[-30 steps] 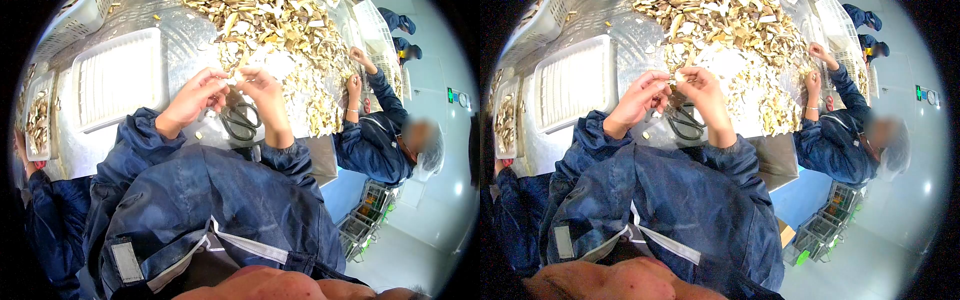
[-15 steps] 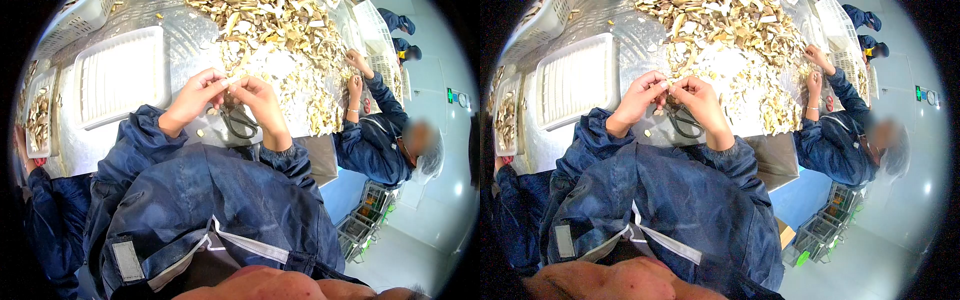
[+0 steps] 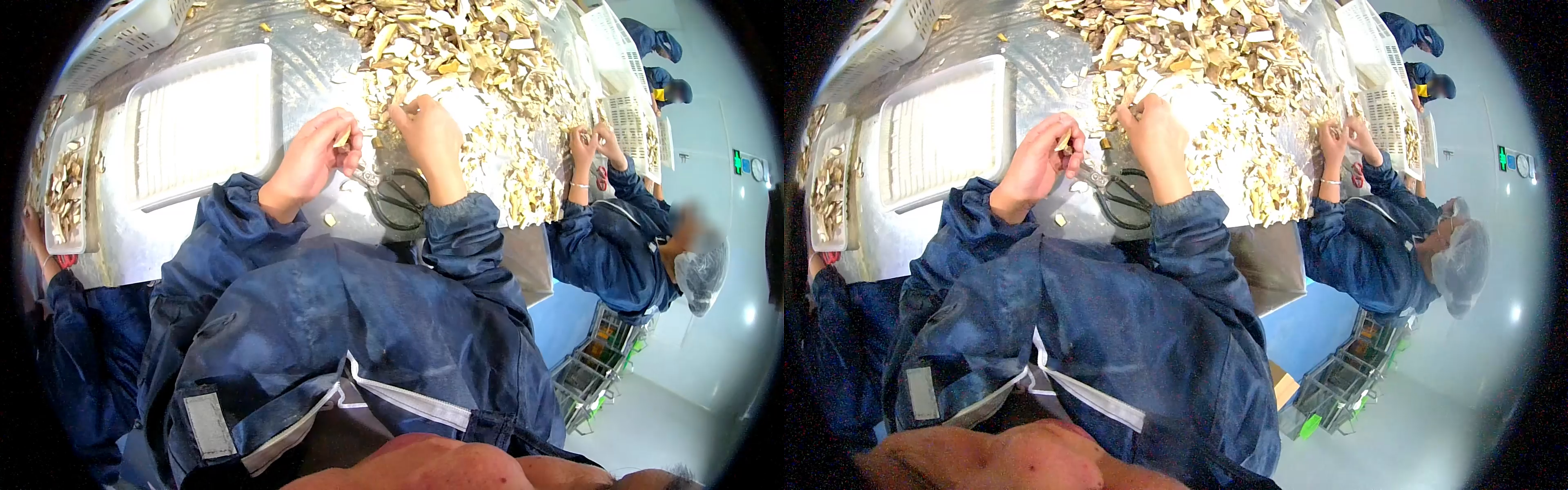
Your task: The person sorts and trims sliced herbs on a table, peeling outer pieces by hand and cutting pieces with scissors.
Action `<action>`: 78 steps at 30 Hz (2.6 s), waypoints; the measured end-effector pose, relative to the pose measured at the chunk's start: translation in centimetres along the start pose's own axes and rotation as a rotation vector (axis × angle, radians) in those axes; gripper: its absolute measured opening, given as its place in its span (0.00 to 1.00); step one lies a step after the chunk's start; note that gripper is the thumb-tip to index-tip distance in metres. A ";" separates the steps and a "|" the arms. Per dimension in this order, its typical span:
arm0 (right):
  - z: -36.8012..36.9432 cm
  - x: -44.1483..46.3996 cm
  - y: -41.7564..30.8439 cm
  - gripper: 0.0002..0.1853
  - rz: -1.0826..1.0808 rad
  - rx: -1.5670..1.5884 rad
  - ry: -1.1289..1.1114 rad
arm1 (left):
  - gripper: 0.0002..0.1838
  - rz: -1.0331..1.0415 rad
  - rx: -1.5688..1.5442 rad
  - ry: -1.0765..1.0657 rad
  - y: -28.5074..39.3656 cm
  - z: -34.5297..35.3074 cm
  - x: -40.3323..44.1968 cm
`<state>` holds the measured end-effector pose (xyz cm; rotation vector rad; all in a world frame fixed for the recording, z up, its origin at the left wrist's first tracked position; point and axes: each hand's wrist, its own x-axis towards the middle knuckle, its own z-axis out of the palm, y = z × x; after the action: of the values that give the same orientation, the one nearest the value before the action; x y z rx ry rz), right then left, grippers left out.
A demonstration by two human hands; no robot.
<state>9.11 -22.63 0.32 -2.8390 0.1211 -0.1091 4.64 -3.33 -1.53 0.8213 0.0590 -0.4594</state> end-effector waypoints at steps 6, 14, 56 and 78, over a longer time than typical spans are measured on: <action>-0.3 0.0 1.2 0.16 0.102 0.128 -0.125 | 0.09 -0.031 -0.068 0.003 0.1 0.0 0.2; -1.0 -0.7 1.1 0.15 0.061 0.212 -0.096 | 0.04 -0.049 -0.019 -0.031 -0.3 -0.6 0.4; -2.6 -1.8 1.0 0.09 -0.075 0.366 0.067 | 0.09 -0.076 -0.036 -0.123 -0.5 -0.4 0.3; -1.5 -5.2 0.1 0.10 0.135 1.334 -0.462 | 0.10 -0.161 -0.252 -0.110 0.0 0.3 -0.2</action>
<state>3.79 -22.66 1.38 -1.4626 0.0843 0.3614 4.43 -3.52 -1.31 0.5450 0.0800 -0.6342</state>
